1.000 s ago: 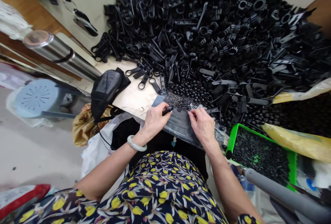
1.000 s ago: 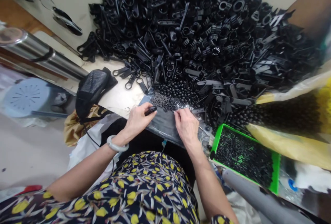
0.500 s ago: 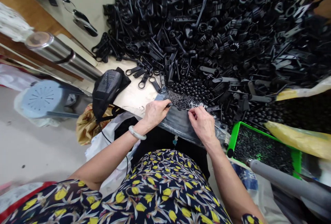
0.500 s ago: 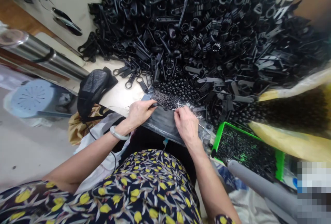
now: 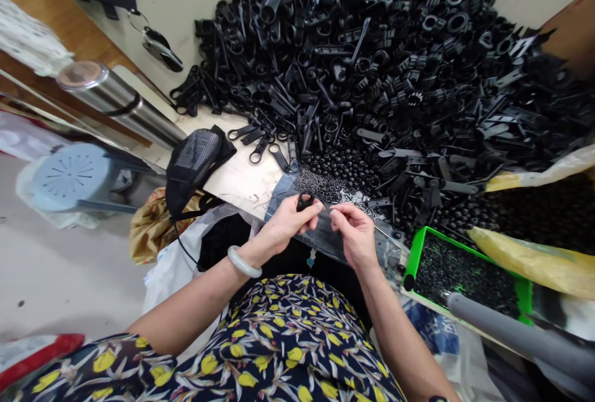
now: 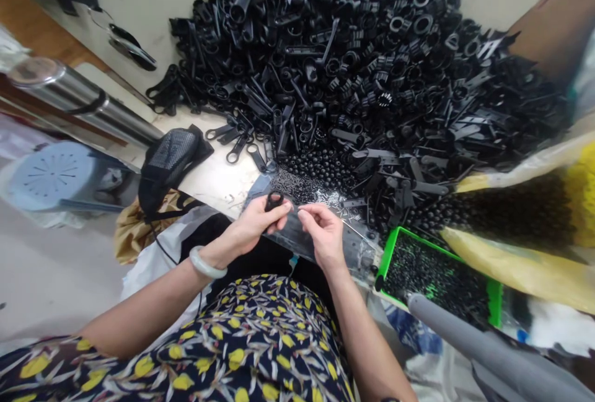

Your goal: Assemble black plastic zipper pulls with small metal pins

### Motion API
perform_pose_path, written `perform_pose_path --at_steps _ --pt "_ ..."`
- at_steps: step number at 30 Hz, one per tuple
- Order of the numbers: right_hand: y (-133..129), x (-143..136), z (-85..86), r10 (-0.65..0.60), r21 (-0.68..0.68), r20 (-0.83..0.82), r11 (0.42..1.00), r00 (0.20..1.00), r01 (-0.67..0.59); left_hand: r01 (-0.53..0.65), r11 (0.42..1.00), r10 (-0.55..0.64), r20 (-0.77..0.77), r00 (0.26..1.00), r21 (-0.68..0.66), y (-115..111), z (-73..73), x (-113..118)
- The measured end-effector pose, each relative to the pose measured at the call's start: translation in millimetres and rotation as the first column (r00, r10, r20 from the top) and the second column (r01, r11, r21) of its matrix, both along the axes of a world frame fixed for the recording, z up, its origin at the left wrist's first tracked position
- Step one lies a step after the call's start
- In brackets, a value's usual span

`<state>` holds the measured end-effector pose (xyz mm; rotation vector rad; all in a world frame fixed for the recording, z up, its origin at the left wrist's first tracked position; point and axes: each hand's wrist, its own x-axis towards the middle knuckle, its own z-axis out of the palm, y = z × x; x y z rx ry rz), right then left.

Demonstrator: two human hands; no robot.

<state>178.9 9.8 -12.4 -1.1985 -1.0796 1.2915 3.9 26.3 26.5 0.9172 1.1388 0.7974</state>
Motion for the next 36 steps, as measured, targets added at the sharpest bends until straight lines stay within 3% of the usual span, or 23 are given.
perform_pose_path --at_steps 5,12,15,22,26,30,36 --pt "-4.1 -4.4 0.3 0.031 0.045 0.086 0.998 0.996 -0.035 -0.052 0.994 0.065 0.139 0.988 -0.097 -13.7 2.2 6.0" --pt "-9.0 -5.1 -2.6 0.027 0.074 0.086 0.997 0.996 -0.033 -0.107 0.983 0.130 0.155 0.979 -0.147 -19.5 4.0 9.3" --pt "-10.7 -2.8 2.5 0.014 0.140 0.189 0.989 0.982 -0.041 -0.130 0.978 0.155 0.156 0.975 -0.162 -22.5 2.2 10.1" --pt "-17.0 5.6 12.4 0.006 0.288 0.495 0.942 0.869 -0.171 -0.137 0.983 0.152 0.128 0.980 -0.121 -27.1 -4.3 7.8" --pt "-18.2 11.3 16.9 0.008 0.352 0.656 0.881 0.755 -0.316 -0.155 0.955 0.207 0.195 0.959 -0.252 -28.4 -5.3 9.2" --pt "-18.6 16.3 19.8 0.026 0.349 0.720 0.850 0.693 -0.394 -0.112 0.913 0.229 0.266 0.937 -0.391 -30.5 -6.3 10.6" --pt "-19.7 18.8 18.9 0.010 0.379 0.726 0.829 0.688 -0.412 -0.098 0.911 0.232 0.301 0.925 -0.401 -34.5 -8.2 11.8"
